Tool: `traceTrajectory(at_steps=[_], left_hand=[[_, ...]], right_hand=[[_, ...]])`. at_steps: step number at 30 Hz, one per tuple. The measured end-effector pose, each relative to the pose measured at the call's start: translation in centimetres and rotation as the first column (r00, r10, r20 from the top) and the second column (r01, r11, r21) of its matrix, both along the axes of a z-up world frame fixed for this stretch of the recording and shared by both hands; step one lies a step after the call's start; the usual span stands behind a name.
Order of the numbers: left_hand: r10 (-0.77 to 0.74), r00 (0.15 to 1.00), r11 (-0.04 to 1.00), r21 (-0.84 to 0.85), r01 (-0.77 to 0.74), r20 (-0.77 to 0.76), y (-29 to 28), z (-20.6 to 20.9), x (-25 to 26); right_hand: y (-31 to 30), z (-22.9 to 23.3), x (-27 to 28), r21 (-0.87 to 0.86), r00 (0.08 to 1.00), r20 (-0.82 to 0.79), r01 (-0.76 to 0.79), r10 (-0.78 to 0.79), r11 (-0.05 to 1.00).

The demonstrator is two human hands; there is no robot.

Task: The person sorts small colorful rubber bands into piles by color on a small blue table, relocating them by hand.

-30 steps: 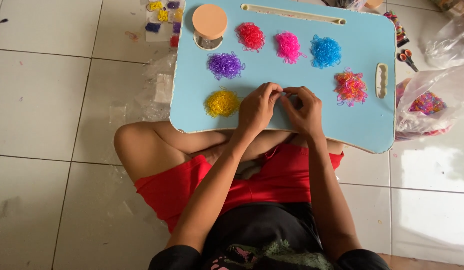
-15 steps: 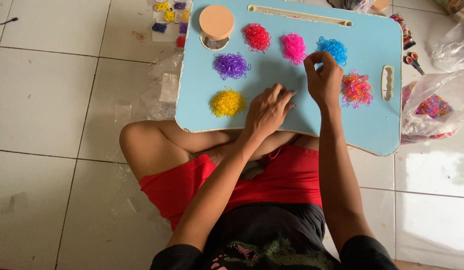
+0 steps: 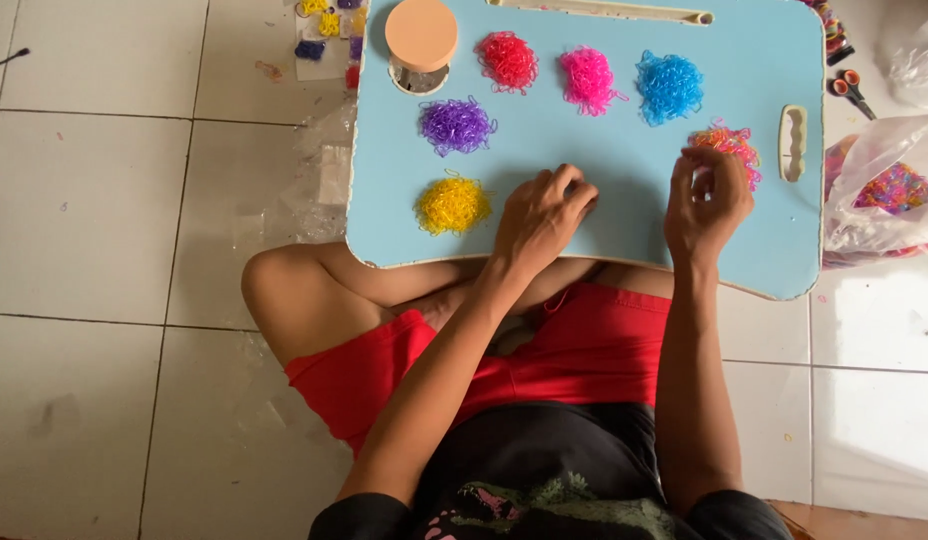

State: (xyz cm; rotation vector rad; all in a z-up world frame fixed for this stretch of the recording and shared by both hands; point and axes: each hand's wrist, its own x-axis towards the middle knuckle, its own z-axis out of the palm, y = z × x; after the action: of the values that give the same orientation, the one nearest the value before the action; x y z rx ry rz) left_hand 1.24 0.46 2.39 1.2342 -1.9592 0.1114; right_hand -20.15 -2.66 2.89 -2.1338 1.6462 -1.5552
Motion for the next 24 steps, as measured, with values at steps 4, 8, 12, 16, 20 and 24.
traceTrajectory(at_steps=[4,8,12,16,20,24], left_hand=[[0.004,1.0,0.999,-0.047,-0.002,0.03,-0.3,-0.6,-0.5],[0.014,0.981,0.999,0.041,-0.022,0.193,-2.5,-1.6,-0.3],[0.203,0.901,0.978,-0.034,-0.206,0.383,-8.0,-0.4,3.0],[0.321,0.882,0.947,-0.104,-0.304,0.345,-14.0,-0.6,6.9],[0.375,0.853,0.927,-0.126,-0.354,0.362,-16.1,-0.5,7.1],[0.197,0.935,0.978,-0.13,-0.165,0.295,-15.1,-0.6,2.5]], right_hand=[[2.6,-0.9,-1.6,0.203,0.997,0.048,0.046,-0.057,0.978],[2.4,-0.4,-1.2,0.189,0.989,0.147,-0.016,-0.013,0.982],[2.0,-0.1,-1.1,0.221,0.982,0.19,-0.054,0.011,0.974],[2.4,0.0,-1.2,0.234,0.978,0.21,-0.052,0.002,0.971],[2.7,0.3,-1.1,0.163,0.985,0.161,0.036,-0.063,0.986],[3.0,1.0,-0.6,-0.008,0.925,0.022,0.379,-0.379,0.925]])
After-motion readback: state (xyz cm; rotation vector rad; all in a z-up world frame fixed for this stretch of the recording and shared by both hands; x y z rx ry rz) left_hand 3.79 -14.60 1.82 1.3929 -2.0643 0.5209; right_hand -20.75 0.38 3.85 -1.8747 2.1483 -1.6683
